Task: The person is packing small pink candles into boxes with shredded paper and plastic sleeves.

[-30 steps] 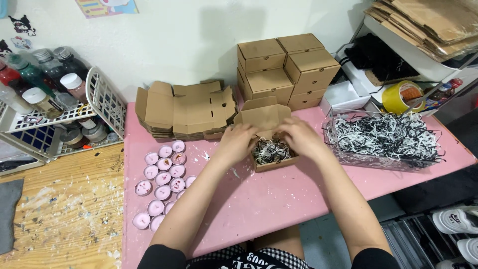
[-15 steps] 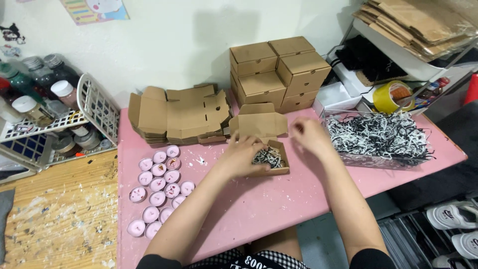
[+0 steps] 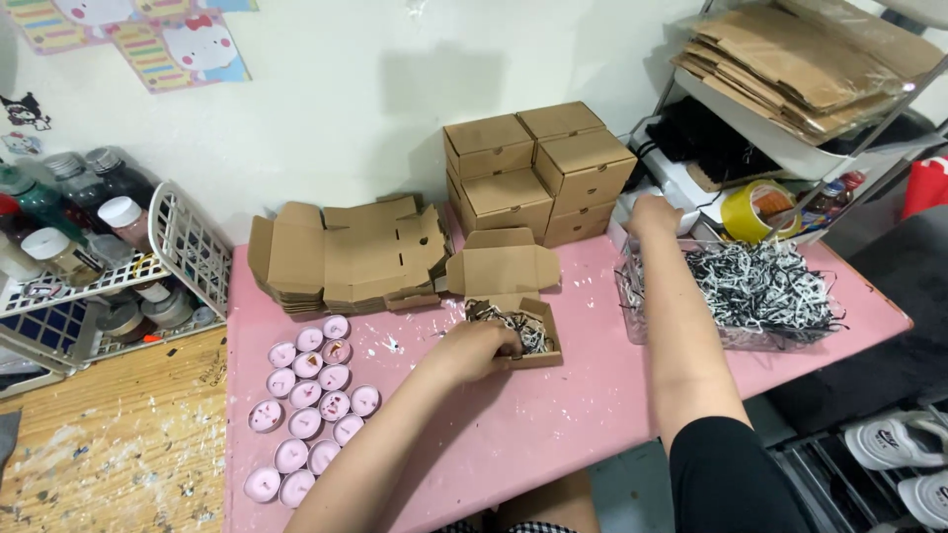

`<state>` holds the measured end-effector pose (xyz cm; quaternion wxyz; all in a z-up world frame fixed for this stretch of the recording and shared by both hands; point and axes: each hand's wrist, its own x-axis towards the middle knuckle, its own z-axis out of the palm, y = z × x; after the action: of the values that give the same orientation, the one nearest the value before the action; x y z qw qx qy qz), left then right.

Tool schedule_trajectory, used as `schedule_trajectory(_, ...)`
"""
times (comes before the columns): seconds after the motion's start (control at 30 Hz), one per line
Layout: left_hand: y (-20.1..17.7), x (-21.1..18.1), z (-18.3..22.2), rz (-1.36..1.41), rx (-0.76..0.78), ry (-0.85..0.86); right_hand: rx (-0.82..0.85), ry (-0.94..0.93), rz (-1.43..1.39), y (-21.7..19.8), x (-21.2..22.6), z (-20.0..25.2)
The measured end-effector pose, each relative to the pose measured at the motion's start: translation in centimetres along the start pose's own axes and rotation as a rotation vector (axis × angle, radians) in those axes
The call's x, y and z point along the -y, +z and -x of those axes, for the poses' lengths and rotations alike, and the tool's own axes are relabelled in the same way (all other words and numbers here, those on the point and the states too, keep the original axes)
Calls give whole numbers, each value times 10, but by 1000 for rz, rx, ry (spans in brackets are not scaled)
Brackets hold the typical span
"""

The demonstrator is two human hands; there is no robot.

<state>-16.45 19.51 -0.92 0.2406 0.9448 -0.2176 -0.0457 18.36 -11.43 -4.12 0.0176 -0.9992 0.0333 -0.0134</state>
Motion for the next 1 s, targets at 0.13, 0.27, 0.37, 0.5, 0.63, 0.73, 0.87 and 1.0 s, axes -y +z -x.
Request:
schedule_trajectory(0.13,1,1,-1,26,22,4,-52,31,32,4,-1,-10)
schedule_trajectory(0.27,-6,-10,-1,27,5,-33,-207,35,-446,-23,-11,5)
schedule_trajectory(0.37,0,-6,-5,-11,-35,-27,-620,-96,-737,-28,-20,8)
schedule_trajectory(0.5,1,-7,-7,-76,-59,-30,-704,-360,-1326,-67,18,102)
schedule_trajectory(0.63,5,1,-14,-63,-138,-32,-116,-61,-1669,-113,89,248)
schedule_trajectory(0.73,-5,-1,-12,33,-183,-94,68,-227,-1859,-37,99,247)
schedule_trajectory(0.87,-19,18,-11,289,-218,-260,138,-352,-1662,-27,111,261)
schedule_trajectory(1.0,-43,32,-6,481,-295,-303,120,-426,-1875,-32,110,267)
